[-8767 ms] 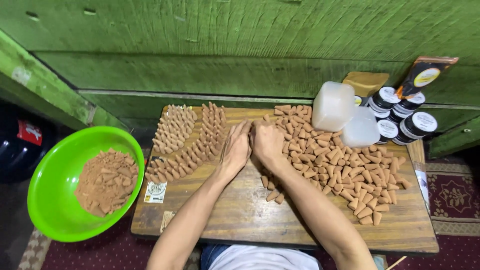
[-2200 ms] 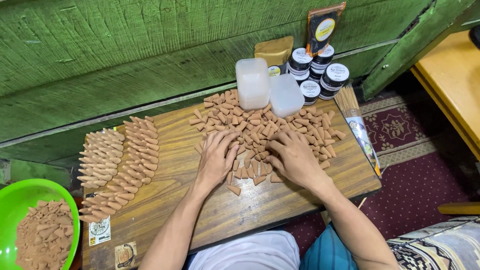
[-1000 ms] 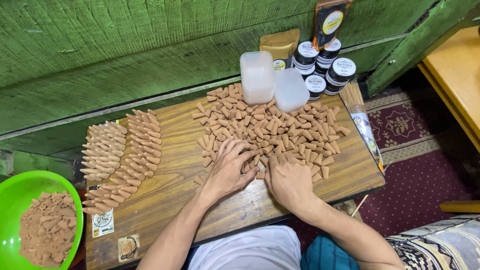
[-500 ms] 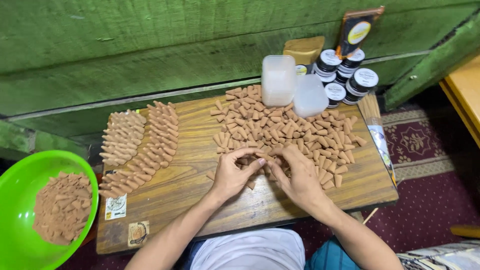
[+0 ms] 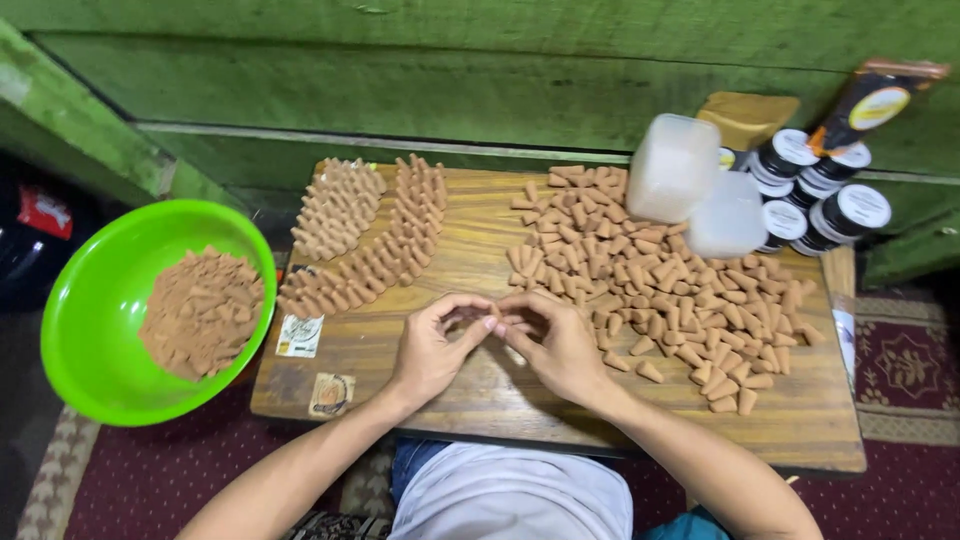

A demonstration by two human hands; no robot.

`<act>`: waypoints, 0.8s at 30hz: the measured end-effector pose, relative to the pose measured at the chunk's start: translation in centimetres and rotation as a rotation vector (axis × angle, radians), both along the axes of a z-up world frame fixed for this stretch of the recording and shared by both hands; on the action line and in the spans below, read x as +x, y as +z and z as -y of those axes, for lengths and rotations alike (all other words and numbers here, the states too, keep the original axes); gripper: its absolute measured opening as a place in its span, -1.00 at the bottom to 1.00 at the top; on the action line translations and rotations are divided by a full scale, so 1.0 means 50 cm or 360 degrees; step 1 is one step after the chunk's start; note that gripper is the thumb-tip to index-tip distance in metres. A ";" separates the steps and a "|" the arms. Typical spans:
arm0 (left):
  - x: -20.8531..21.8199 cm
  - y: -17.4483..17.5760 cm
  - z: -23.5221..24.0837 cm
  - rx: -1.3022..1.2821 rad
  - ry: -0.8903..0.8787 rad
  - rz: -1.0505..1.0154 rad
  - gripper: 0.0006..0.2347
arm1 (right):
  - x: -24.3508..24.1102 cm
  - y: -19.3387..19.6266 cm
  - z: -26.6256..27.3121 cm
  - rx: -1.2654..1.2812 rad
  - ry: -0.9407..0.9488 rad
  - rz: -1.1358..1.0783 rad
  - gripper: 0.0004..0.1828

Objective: The person organizes incense cones by hand on a wooden table, lining them up into curved rows and gathering others into a pile near several small jars and containers.

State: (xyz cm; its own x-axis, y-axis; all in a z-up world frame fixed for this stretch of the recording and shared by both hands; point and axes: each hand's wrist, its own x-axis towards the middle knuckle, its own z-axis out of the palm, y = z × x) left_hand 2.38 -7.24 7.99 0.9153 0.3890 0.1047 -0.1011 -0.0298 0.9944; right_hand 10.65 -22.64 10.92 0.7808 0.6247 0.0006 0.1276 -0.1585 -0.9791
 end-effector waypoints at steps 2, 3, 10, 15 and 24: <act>-0.022 -0.013 -0.031 0.0045 0.0087 -0.0011 -0.82 | -0.006 -0.017 -0.039 -0.0029 0.0075 -0.0040 -0.70; -0.033 -0.021 -0.046 0.0095 0.0149 -0.0015 -0.83 | -0.009 -0.027 -0.058 -0.0053 0.0126 -0.0072 -0.70; -0.083 -0.048 -0.105 0.0231 0.0492 -0.0123 -0.85 | -0.029 -0.103 -0.181 -0.0175 0.0198 0.0078 -0.72; -0.100 -0.038 -0.126 0.0462 0.0579 -0.0151 -0.81 | -0.035 -0.171 -0.231 -0.0238 0.0096 0.0354 -0.80; -0.109 -0.092 -0.138 0.0500 0.0589 -0.0120 -0.73 | -0.048 -0.203 -0.252 -0.0318 0.0041 0.0543 -0.83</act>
